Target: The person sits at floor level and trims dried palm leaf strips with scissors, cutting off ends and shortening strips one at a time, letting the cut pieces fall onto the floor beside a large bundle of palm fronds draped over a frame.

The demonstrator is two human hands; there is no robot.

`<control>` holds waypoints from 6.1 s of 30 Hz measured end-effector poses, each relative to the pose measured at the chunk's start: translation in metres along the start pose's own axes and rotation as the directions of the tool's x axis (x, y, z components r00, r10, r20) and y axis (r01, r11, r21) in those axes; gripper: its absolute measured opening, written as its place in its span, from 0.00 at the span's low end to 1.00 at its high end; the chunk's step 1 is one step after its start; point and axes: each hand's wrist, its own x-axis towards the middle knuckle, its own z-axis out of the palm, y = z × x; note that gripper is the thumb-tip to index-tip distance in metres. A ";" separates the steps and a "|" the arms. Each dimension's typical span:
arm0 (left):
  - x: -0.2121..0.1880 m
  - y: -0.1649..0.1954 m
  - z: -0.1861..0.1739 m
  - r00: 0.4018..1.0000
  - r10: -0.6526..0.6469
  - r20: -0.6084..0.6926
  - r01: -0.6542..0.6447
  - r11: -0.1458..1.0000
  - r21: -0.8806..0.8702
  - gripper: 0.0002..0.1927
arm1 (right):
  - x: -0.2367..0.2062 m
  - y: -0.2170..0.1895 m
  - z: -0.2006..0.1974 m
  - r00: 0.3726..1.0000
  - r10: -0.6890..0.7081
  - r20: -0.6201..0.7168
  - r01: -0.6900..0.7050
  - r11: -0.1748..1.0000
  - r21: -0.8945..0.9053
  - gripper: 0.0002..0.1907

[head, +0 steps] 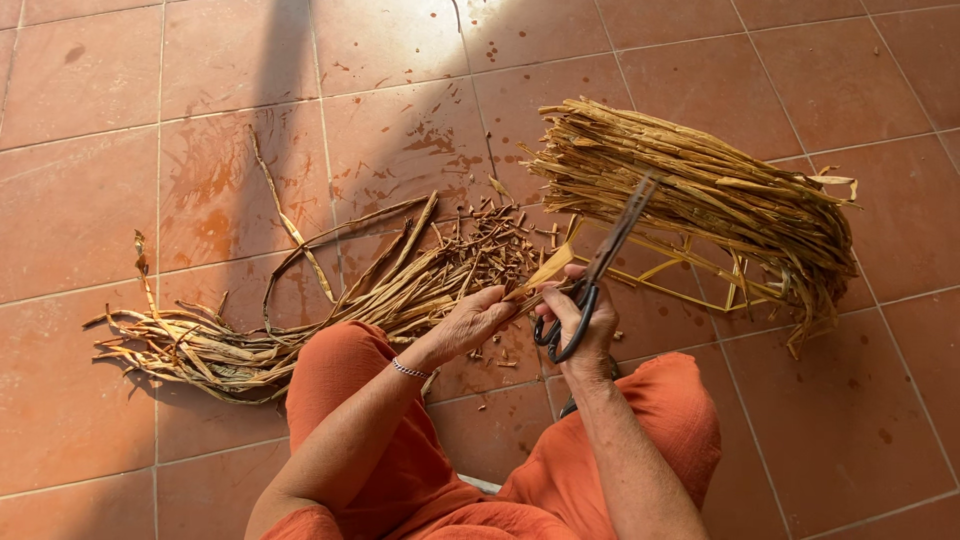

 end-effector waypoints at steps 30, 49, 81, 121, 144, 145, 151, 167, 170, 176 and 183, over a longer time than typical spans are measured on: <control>-0.003 -0.014 -0.026 0.983 0.179 0.039 -0.178 0.876 0.448 0.20 | 0.001 -0.023 -0.008 0.970 -0.241 0.041 0.244 0.936 -0.255 0.19; -0.012 0.015 -0.027 0.999 -0.034 -0.014 0.030 0.973 -0.227 0.12 | 0.002 -0.027 -0.013 0.978 -0.202 0.056 0.210 0.953 -0.219 0.18; 0.001 0.017 0.006 0.914 0.338 -0.222 -0.303 0.936 0.177 0.09 | 0.001 -0.007 -0.007 0.965 -0.183 0.189 0.241 0.906 -0.349 0.23; 0.049 -0.089 -0.068 0.646 -0.609 -0.460 -0.559 0.033 -0.828 0.12 | -0.022 -0.061 -0.167 0.988 -0.075 0.132 0.076 0.997 -0.007 0.13; 0.026 -0.028 -0.121 0.723 -0.154 -0.674 -0.504 0.549 -0.666 0.13 | -0.033 -0.061 -0.165 0.975 -0.222 -0.024 0.194 0.895 -0.403 0.18; 0.024 -0.021 -0.115 0.745 -0.122 -0.656 -0.461 0.617 -0.638 0.15 | -0.031 -0.056 -0.155 0.984 -0.180 0.014 0.169 0.896 -0.410 0.19; 0.002 0.015 -0.081 0.879 0.021 -0.476 -0.309 0.786 -0.535 0.15 | -0.021 -0.015 -0.109 0.968 -0.020 0.251 0.130 0.892 -0.432 0.20; -0.042 0.045 -0.074 0.972 0.113 -0.204 -0.203 0.839 -0.505 0.18 | -0.015 0.010 -0.074 0.934 0.157 0.321 -0.011 0.910 -0.414 0.36; -0.043 0.044 -0.076 0.969 0.057 -0.239 -0.184 0.815 -0.550 0.17 | -0.031 0.011 -0.064 0.857 0.291 0.425 -0.217 0.953 -0.214 0.42; -0.048 0.050 -0.069 0.961 0.030 -0.276 -0.156 0.879 -0.450 0.15 | -0.051 0.012 -0.043 0.796 0.237 0.557 -0.119 0.963 -0.241 0.47; -0.042 0.049 -0.056 0.981 0.024 -0.193 -0.104 0.903 -0.417 0.15 | -0.042 0.014 -0.038 0.809 0.149 0.568 0.097 0.920 -0.380 0.47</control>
